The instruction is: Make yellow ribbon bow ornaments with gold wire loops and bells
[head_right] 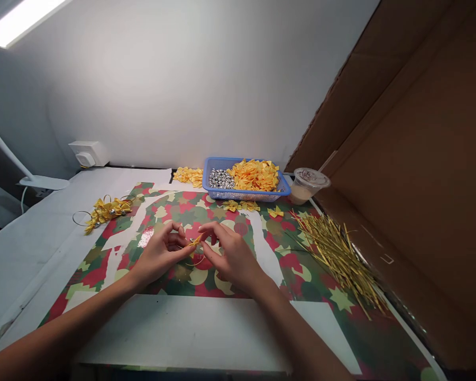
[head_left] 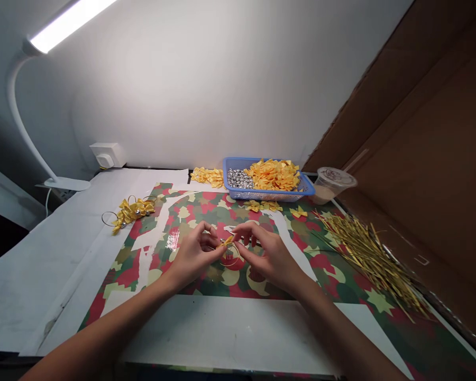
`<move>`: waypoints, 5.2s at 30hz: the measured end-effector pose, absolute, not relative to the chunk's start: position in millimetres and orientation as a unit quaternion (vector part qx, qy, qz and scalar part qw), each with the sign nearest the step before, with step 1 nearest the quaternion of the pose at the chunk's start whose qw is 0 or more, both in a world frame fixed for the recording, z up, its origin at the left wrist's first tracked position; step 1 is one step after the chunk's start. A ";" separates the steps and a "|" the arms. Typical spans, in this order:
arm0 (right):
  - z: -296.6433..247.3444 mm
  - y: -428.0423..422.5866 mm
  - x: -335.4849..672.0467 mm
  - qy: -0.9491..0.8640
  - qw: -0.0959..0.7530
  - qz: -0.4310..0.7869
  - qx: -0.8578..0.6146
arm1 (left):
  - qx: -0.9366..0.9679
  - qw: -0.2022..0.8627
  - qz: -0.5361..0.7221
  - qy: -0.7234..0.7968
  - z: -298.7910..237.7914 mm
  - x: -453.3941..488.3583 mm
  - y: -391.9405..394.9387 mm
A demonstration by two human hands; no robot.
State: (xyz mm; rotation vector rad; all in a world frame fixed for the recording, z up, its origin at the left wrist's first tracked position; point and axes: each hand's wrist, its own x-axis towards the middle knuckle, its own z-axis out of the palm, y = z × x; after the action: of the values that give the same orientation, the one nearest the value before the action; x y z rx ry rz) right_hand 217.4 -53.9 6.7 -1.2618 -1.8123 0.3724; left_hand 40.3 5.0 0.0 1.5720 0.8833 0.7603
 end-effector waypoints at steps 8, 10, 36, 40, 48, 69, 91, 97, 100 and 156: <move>8.2 -51.8 216.3 -0.669 0.464 0.249 -0.525 | 0.671 0.552 0.320 0.377 -1.8 39.3 5.2; 10.1 -52.6 216.8 -0.660 0.456 0.279 -0.528 | 0.675 0.546 0.323 0.377 -1.7 39.3 5.6; -1.6 -53.6 207.3 -0.766 0.459 0.027 -0.450 | 0.806 0.300 0.431 0.275 -4.4 38.6 1.2; -4.2 -52.9 205.6 -0.764 0.457 0.009 -0.455 | 0.804 0.310 0.424 0.280 -5.0 38.4 1.5; -1.7 -54.5 206.4 -0.752 0.462 0.009 -0.471 | 0.802 0.316 0.420 0.285 -4.8 39.0 1.2; 1.9 -55.3 206.0 -0.759 0.458 0.007 -0.462 | 0.788 0.335 0.415 0.306 0.1 40.3 0.2; 1.4 -55.3 197.5 -0.663 0.530 0.220 -0.480 | 0.810 0.328 0.388 0.294 0.2 42.2 -2.0; 1.5 -55.5 197.6 -0.668 0.534 0.227 -0.466 | 0.807 0.345 0.373 0.300 1.0 41.6 -1.9; 1.8 -56.7 199.7 -0.670 0.531 0.227 -0.467 | 0.807 0.349 0.366 0.305 -0.2 40.6 -1.0; 8.3 -54.6 206.4 -0.513 0.535 0.438 -0.509 | 0.768 0.446 0.342 0.307 6.9 40.8 -4.6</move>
State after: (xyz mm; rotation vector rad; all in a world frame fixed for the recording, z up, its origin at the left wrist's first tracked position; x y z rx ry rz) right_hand 206.4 -54.6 8.3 -1.2123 -1.2221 1.0434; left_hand 40.8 -4.6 6.9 1.9034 0.7597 0.8462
